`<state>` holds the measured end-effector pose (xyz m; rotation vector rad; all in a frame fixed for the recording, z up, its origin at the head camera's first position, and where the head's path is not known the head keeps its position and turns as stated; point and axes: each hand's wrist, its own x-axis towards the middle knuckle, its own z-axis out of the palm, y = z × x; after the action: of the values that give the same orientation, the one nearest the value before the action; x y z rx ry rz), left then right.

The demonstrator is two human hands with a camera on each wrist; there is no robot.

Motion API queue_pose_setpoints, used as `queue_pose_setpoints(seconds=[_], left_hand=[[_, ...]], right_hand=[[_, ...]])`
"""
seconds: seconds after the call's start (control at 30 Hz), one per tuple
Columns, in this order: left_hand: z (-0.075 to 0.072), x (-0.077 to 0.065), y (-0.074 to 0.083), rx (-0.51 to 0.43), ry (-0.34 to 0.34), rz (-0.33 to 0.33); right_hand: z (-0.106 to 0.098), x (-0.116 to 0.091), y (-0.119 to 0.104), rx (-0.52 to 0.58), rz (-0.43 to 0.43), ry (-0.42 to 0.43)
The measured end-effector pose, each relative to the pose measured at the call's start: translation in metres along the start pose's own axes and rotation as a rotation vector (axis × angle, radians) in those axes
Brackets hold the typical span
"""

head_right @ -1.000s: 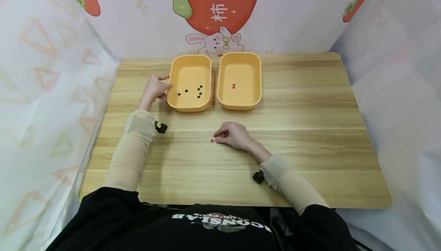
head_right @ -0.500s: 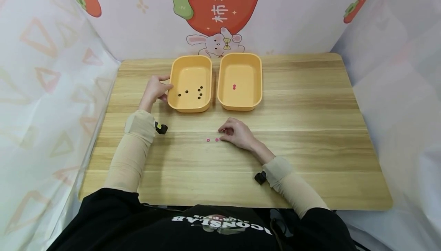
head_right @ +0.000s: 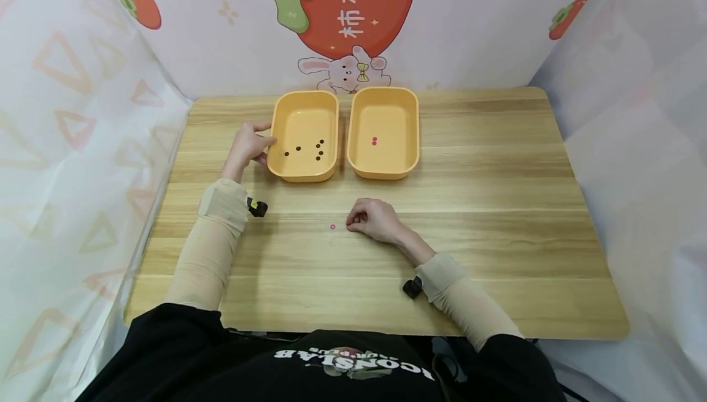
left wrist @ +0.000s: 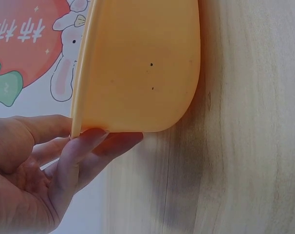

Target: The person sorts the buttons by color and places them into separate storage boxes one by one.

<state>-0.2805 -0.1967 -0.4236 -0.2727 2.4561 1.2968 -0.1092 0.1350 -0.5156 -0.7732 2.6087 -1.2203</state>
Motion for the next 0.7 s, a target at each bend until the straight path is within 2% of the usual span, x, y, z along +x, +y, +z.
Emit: queue_pose_setpoints(seconds=[0.3, 0.57, 0.7], left_hand=[[-0.0006, -0.0005, -0.0006, 0.010, 0.009, 0.011], [-0.0003, -0.0008, -0.0011, 0.001, 0.006, 0.000], [0.0007, -0.0020, 0.0002, 0.008, 0.010, 0.002]], right_hand=[[-0.0001, -0.0027, -0.0008, -0.033, -0.002, -0.025], [0.0021, -0.0034, 0.0021, -0.005, -0.017, 0.025], [0.0024, -0.0036, 0.0020, 0.018, 0.019, 0.038]])
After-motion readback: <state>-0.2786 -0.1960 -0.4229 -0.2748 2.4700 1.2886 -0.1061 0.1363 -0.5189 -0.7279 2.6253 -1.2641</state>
